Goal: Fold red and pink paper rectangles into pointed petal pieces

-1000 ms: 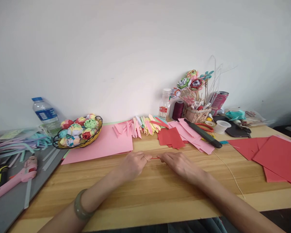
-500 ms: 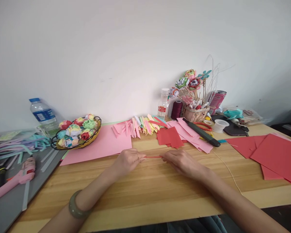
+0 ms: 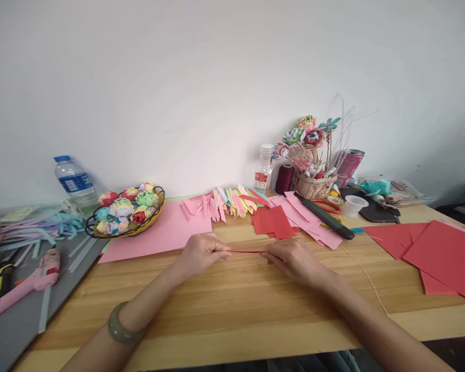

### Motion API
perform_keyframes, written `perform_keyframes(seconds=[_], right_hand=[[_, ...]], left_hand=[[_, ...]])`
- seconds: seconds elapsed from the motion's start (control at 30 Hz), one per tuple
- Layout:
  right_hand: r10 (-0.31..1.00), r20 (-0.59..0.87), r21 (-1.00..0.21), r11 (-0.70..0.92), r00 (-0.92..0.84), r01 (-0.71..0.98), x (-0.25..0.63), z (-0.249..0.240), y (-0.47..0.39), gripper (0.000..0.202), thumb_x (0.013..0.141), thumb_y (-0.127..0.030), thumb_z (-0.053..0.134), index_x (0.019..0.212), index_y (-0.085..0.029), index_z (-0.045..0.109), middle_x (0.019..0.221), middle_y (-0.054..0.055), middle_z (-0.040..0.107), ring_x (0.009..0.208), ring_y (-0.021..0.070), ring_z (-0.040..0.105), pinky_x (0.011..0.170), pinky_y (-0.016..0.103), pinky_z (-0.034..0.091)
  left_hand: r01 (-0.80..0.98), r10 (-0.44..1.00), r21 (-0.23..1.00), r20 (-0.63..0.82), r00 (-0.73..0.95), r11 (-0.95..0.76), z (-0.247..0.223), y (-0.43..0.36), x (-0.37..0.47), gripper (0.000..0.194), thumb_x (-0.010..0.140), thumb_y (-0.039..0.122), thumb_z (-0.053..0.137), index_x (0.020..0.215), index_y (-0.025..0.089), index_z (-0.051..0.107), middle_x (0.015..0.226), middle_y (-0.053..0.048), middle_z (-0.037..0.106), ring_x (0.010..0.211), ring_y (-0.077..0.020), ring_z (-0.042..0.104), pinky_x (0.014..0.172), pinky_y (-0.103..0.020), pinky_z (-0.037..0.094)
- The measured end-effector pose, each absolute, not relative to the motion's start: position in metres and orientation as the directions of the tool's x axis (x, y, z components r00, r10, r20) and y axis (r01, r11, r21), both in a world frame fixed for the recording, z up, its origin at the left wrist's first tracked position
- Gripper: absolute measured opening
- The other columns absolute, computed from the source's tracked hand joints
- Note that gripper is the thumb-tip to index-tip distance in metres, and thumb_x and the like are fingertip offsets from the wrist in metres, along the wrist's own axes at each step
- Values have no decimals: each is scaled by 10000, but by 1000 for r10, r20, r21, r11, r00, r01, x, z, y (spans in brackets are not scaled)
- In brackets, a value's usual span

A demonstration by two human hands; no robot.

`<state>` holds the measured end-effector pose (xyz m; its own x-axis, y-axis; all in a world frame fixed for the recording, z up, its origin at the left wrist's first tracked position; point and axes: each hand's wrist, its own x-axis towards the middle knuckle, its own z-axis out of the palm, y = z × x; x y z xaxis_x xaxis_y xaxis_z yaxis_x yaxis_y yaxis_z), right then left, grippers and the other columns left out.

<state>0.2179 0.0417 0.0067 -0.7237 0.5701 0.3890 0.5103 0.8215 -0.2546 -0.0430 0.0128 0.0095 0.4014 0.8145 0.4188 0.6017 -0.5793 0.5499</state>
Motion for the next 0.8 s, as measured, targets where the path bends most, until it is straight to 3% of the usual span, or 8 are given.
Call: perform_keyframes(seconds=[0.13, 0.47, 0.6, 0.7, 0.8], right_hand=[[608, 419, -332, 794, -675, 510, 217, 5, 46, 387, 936, -312, 350, 654, -171, 574, 585, 42, 621, 530, 137, 557, 520, 243, 343], [764, 396, -514, 644, -509, 567, 215, 19, 46, 323, 932, -327, 333, 862, -188, 616, 764, 18, 695, 648, 126, 644, 571, 210, 479], [843, 360, -471, 535, -400, 702, 218, 28, 77, 308, 929, -343, 355, 923, -193, 624, 839, 31, 694, 722, 159, 646, 642, 254, 492], [884, 323, -373, 447, -338, 813, 217, 36, 114, 204, 898, -302, 464, 970, -188, 618, 963, 55, 662, 870, 184, 612, 761, 317, 482], [913, 259, -260, 380, -314, 888, 212, 39, 144, 269, 885, -332, 517, 1090, -163, 558, 1087, 69, 583, 917, 181, 581, 783, 387, 490]], left_hand=[[641, 875, 610, 426, 230, -465, 14, 13, -40, 211, 755, 341, 671, 632, 171, 689, 593, -14, 582, 534, -110, 511, 474, -201, 382], [662, 886, 597, 385, 259, -453, 28, 20, -31, 133, 828, 195, 526, 775, 186, 648, 737, -17, 635, 726, -150, 567, 657, -245, 438], [726, 921, 589, 351, 168, -357, 40, 45, -34, 162, 844, 221, 508, 759, 186, 641, 766, -13, 647, 739, -159, 586, 689, -270, 450], [776, 942, 561, 310, 127, -290, 47, 79, -39, 202, 858, 261, 510, 725, 169, 632, 744, -11, 637, 708, -158, 590, 682, -281, 467], [819, 953, 515, 281, 115, -251, 50, 115, -45, 190, 880, 278, 515, 795, 150, 628, 846, -30, 629, 802, -162, 592, 768, -316, 482]])
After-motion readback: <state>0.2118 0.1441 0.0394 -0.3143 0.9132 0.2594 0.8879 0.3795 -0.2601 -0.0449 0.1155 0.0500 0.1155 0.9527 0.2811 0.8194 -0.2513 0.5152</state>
